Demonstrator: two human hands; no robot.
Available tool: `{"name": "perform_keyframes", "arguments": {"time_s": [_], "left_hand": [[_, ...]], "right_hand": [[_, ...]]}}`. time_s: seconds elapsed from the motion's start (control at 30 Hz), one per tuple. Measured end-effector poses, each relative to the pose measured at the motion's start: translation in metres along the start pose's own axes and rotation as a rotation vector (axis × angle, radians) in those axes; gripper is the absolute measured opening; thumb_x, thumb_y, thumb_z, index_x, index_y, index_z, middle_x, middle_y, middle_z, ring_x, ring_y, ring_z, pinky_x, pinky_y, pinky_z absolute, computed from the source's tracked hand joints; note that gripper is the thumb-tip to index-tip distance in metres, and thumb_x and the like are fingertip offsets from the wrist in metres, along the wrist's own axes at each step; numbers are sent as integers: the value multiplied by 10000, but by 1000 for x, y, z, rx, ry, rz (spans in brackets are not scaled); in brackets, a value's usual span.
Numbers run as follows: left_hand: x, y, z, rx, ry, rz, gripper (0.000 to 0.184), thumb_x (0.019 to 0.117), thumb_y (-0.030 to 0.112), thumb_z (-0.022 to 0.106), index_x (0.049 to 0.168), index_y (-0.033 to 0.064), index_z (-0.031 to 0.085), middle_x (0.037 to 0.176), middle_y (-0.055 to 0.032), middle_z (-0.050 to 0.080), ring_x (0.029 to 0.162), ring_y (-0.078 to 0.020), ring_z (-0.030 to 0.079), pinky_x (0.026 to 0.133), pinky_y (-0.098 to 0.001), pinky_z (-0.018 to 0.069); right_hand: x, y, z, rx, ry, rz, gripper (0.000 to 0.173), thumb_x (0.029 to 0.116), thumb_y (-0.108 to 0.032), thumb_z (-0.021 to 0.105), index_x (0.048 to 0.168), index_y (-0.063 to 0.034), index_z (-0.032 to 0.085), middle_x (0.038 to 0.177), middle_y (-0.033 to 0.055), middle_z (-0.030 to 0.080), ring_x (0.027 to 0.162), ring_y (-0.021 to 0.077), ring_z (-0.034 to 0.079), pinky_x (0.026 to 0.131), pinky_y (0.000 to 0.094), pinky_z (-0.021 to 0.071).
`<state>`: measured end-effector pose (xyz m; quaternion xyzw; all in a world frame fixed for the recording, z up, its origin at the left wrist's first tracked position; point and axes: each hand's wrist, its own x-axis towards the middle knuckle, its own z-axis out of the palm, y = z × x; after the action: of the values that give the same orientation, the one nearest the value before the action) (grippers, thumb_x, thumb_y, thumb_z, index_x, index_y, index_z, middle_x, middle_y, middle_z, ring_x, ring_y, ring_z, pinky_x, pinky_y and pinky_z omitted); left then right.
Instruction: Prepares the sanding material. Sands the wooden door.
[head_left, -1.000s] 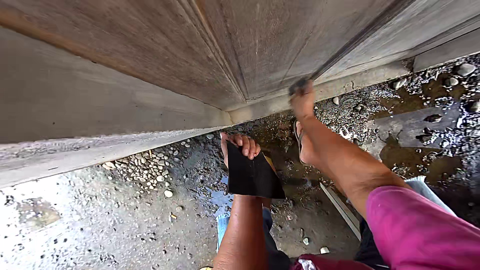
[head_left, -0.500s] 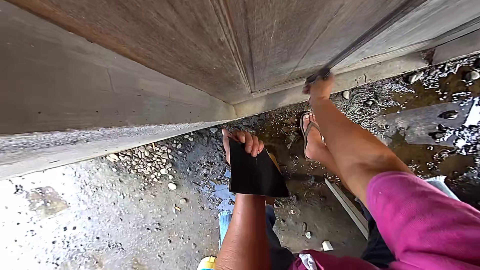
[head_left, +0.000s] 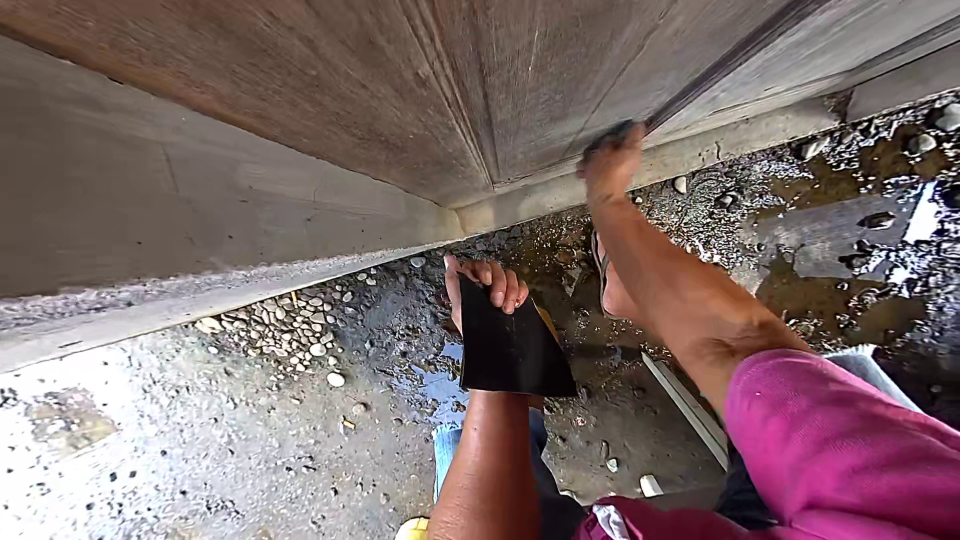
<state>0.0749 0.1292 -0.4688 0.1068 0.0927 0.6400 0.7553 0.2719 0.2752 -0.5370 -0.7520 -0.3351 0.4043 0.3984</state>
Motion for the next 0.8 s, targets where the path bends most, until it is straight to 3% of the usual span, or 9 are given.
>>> {"name": "perform_keyframes", "arguments": {"time_s": [0.07, 0.13, 0.27, 0.33, 0.43, 0.5, 0.67, 0.73, 0.8], "left_hand": [[1, 2, -3, -3, -44, -33, 674, 1030, 640, 310, 835, 126, 700, 672, -30, 678, 613, -182, 679, 604, -359, 569], [0, 8, -7, -22, -88, -56, 687, 1022, 650, 316, 862, 116, 717, 709, -45, 699, 654, -197, 696, 639, -377, 578], [-7, 9, -8, -20, -91, -34, 687, 1021, 649, 318, 870, 112, 721, 711, -54, 700, 659, -206, 697, 640, -387, 577], [-8, 2, -5, -11, -81, -13, 689, 1032, 641, 301, 864, 111, 707, 696, -51, 690, 640, -202, 691, 623, -375, 573], [-2, 4, 0, 25, -36, -22, 688, 1029, 646, 298, 830, 122, 697, 663, -34, 675, 610, -183, 678, 603, -360, 564], [-1, 9, -5, 41, -45, -39, 691, 1018, 664, 305, 840, 127, 701, 682, -39, 692, 626, -188, 690, 615, -368, 569], [-3, 2, 6, 40, 69, 20, 688, 1033, 649, 281, 829, 126, 678, 641, -30, 658, 569, -181, 660, 560, -344, 552], [-4, -3, 6, 28, 104, 26, 690, 1033, 651, 288, 818, 119, 671, 630, -28, 649, 548, -174, 651, 541, -333, 547], [-4, -1, 3, 37, 91, 2, 694, 1025, 663, 291, 829, 123, 682, 637, -24, 655, 559, -170, 652, 556, -336, 549]], "right_hand": [[-44, 7, -2, -246, -390, -296, 385, 1001, 2, 523, 1374, 98, 519, 1110, 260, 696, 987, 348, 710, 915, 525, 569], [-50, 28, -10, -368, -469, -358, 359, 1030, -96, 549, 1362, 39, 576, 1082, 252, 715, 955, 384, 722, 880, 581, 565], [33, 51, -35, -97, -95, 147, 386, 1073, -128, 438, 1430, 17, 443, 1057, 221, 682, 761, 286, 722, 692, 464, 628], [51, 41, -22, 17, 6, 207, 387, 1081, -104, 413, 1457, -14, 410, 1027, 198, 666, 696, 248, 709, 622, 410, 621], [2, 40, -6, -265, -395, -133, 430, 999, -5, 537, 1413, 101, 487, 1146, 281, 687, 1011, 350, 709, 944, 516, 560], [-18, 61, -1, -360, -535, -258, 380, 1042, -101, 538, 1391, 48, 550, 1114, 263, 708, 971, 377, 721, 910, 570, 558], [43, 68, -7, 374, 122, 304, 344, 1106, -144, 380, 1425, -15, 383, 897, 133, 620, 617, 198, 647, 587, 375, 602], [29, 47, 14, 411, 6, 283, 317, 1104, -121, 361, 1397, 0, 381, 828, 110, 622, 563, 175, 626, 546, 355, 587], [-2, 53, 25, 295, -319, 211, 307, 1093, -101, 406, 1375, 14, 447, 879, 128, 656, 573, 183, 642, 547, 363, 597]]}}
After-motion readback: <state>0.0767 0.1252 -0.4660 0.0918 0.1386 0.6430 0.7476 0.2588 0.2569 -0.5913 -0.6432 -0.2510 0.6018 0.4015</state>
